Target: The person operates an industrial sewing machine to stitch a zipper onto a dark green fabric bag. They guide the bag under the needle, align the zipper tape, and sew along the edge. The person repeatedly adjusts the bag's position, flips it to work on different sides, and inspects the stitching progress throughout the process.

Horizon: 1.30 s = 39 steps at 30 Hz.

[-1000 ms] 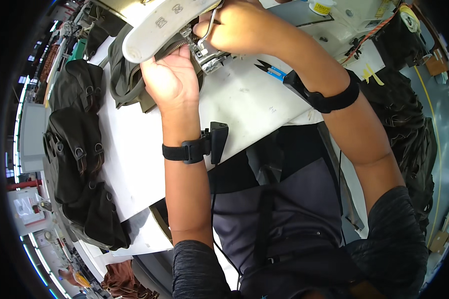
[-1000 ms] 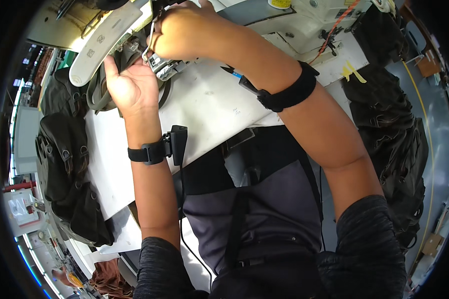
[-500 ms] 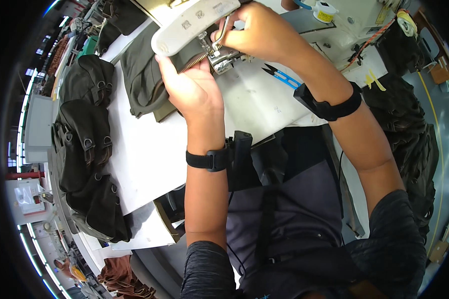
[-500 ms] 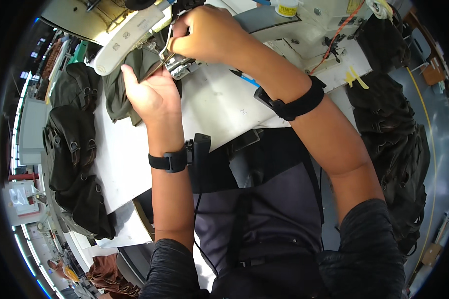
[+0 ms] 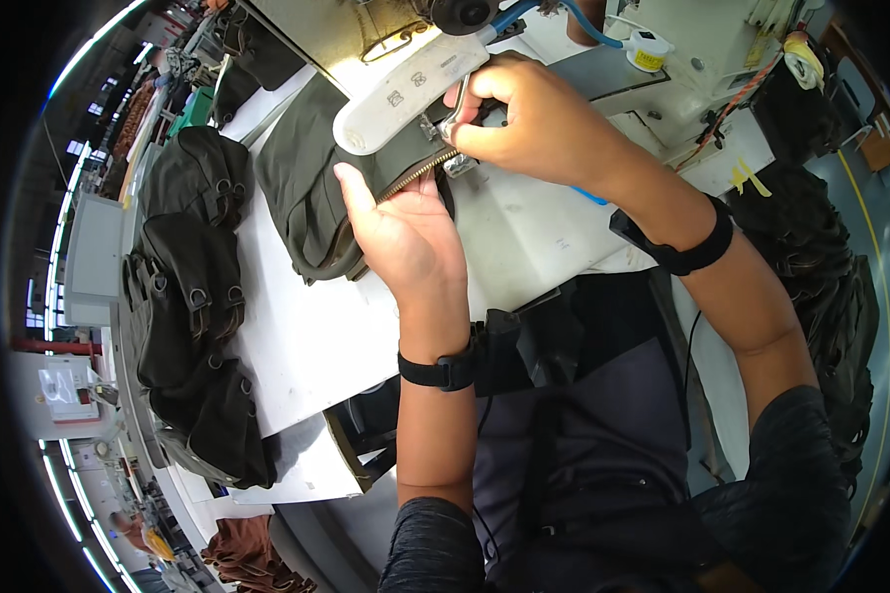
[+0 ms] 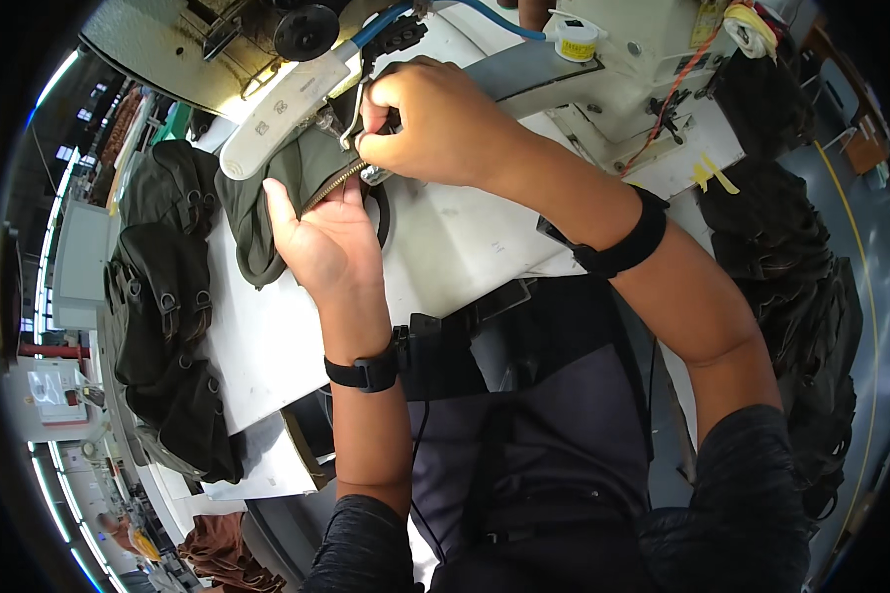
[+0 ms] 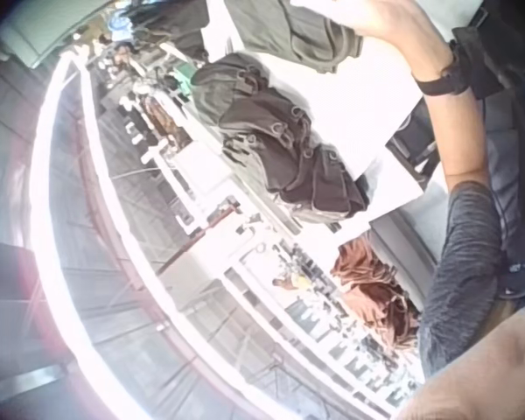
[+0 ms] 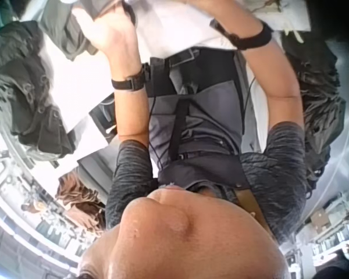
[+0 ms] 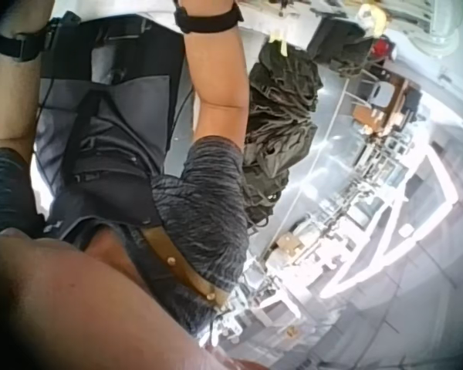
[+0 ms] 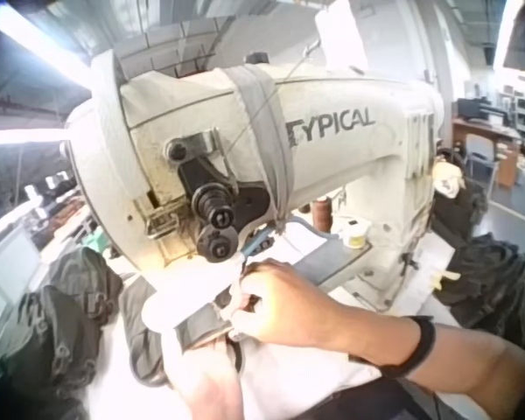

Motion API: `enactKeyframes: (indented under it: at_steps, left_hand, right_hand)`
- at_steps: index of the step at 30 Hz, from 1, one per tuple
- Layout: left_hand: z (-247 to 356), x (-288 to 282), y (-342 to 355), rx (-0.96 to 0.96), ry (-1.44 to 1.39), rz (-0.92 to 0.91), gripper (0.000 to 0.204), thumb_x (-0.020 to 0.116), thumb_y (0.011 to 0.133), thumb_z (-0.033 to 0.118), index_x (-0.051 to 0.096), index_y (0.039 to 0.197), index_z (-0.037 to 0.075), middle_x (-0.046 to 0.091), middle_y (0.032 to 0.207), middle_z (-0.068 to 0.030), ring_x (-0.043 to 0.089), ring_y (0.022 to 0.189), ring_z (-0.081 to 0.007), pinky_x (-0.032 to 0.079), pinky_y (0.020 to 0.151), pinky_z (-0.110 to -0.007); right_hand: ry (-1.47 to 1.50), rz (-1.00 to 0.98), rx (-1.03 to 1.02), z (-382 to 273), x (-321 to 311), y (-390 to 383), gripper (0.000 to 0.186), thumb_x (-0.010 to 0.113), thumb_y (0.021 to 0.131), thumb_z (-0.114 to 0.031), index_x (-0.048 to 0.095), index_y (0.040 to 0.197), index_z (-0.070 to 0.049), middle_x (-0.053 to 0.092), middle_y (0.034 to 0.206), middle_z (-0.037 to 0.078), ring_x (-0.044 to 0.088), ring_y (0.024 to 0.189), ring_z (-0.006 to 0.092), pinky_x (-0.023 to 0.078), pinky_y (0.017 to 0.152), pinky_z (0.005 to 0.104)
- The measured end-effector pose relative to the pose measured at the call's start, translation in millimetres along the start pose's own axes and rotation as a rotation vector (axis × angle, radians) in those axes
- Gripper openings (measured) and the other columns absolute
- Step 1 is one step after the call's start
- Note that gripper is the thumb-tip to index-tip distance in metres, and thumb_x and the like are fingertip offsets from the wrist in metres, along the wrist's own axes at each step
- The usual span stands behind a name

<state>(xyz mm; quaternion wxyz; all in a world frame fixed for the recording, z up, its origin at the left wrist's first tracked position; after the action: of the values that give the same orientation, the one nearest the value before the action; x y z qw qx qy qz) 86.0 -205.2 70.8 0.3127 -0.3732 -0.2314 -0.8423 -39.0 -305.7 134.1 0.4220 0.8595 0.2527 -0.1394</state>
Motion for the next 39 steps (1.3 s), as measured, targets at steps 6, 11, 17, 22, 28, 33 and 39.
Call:
enactKeyframes:
  at_steps: [6, 11, 17, 22, 28, 33, 39]
  left_hand:
    - [-2, -6, -4, 0.02, 0.054, 0.0, 0.057, 0.048, 0.115, 0.044, 0.049, 0.15, 0.0, 0.057, 0.15, -0.0151, 0.055, 0.137, -0.0286, 0.04, 0.122, -0.046]
    - [-28, -5, 0, -0.068, 0.101, 0.055, 0.061, 0.053, 0.111, 0.052, 0.052, 0.15, 0.005, 0.061, 0.147, -0.0114, 0.058, 0.132, -0.0249, 0.043, 0.116, -0.042]
    - [-38, -1, 20, -0.151, -0.007, -0.107, 0.05, 0.046, 0.114, 0.04, 0.056, 0.146, 0.002, 0.067, 0.141, -0.0114, 0.064, 0.128, -0.0253, 0.049, 0.111, -0.041]
    - [-42, -4, 19, -0.24, -0.07, -0.179, 0.044, 0.043, 0.115, 0.027, 0.051, 0.149, -0.001, 0.065, 0.142, -0.0113, 0.063, 0.128, -0.0233, 0.048, 0.112, -0.04]
    - [-42, -3, 18, -0.248, -0.022, -0.193, 0.042, 0.047, 0.114, 0.027, 0.06, 0.143, -0.001, 0.068, 0.139, -0.0107, 0.063, 0.129, -0.0223, 0.045, 0.114, -0.039]
    - [-34, -11, 14, -0.216, 0.188, -0.105, 0.041, 0.059, 0.111, 0.035, 0.068, 0.128, 0.0, 0.071, 0.125, -0.0072, 0.062, 0.12, -0.0176, 0.044, 0.111, -0.037]
    - [-19, -17, 7, -0.271, 0.506, -0.091, 0.039, 0.063, 0.109, 0.033, 0.07, 0.128, 0.0, 0.073, 0.125, -0.0093, 0.067, 0.115, -0.0207, 0.049, 0.107, -0.042]
  right_hand:
    - [-0.103, -0.004, -0.041, -4, 0, -6, 0.016, 0.074, 0.08, -0.02, 0.072, 0.086, -0.005, 0.076, 0.09, 0.012, 0.07, 0.091, 0.0341, 0.054, 0.085, 0.0432]
    - [-0.247, 0.071, -0.006, -1, -7, -6, 0.018, 0.066, 0.084, -0.019, 0.073, 0.092, -0.004, 0.075, 0.09, 0.015, 0.07, 0.092, 0.0358, 0.052, 0.086, 0.0478]
    - [-0.815, -0.029, -0.144, 0, 6, 8, 0.027, 0.065, 0.091, -0.033, 0.079, 0.087, -0.01, 0.076, 0.078, 0.011, 0.071, 0.093, 0.035, 0.044, 0.091, 0.0643]
    - [-0.705, -0.28, 0.147, 27, 26, 21, 0.052, 0.053, 0.102, -0.055, 0.079, 0.115, -0.012, 0.079, 0.107, 0.015, 0.072, 0.112, 0.0339, 0.042, 0.107, 0.0631]
    - [-0.378, -0.344, 0.304, 43, 37, 29, 0.042, 0.063, 0.095, -0.046, 0.076, 0.115, -0.012, 0.079, 0.09, 0.008, 0.076, 0.094, 0.0276, 0.054, 0.094, 0.0481]
    - [-0.452, 0.21, 0.13, 16, 18, 10, 0.027, 0.075, 0.087, -0.034, 0.076, 0.081, -0.007, 0.074, 0.076, 0.015, 0.073, 0.077, 0.0349, 0.049, 0.084, 0.049]
    - [-0.133, 0.101, 0.378, 28, 7, 9, 0.029, 0.072, 0.088, -0.032, 0.075, 0.082, -0.004, 0.074, 0.076, 0.016, 0.073, 0.079, 0.0374, 0.052, 0.084, 0.0523]
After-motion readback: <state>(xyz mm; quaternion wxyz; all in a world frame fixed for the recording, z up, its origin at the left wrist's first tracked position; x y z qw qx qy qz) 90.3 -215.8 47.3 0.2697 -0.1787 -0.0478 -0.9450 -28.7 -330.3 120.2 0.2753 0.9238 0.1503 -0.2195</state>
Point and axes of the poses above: each hand's wrist, its own y-axis towards the middle knuckle, its own x-axis out of the palm, z = x × y, the point moved 9 cm from there along y, towards the middle knuckle
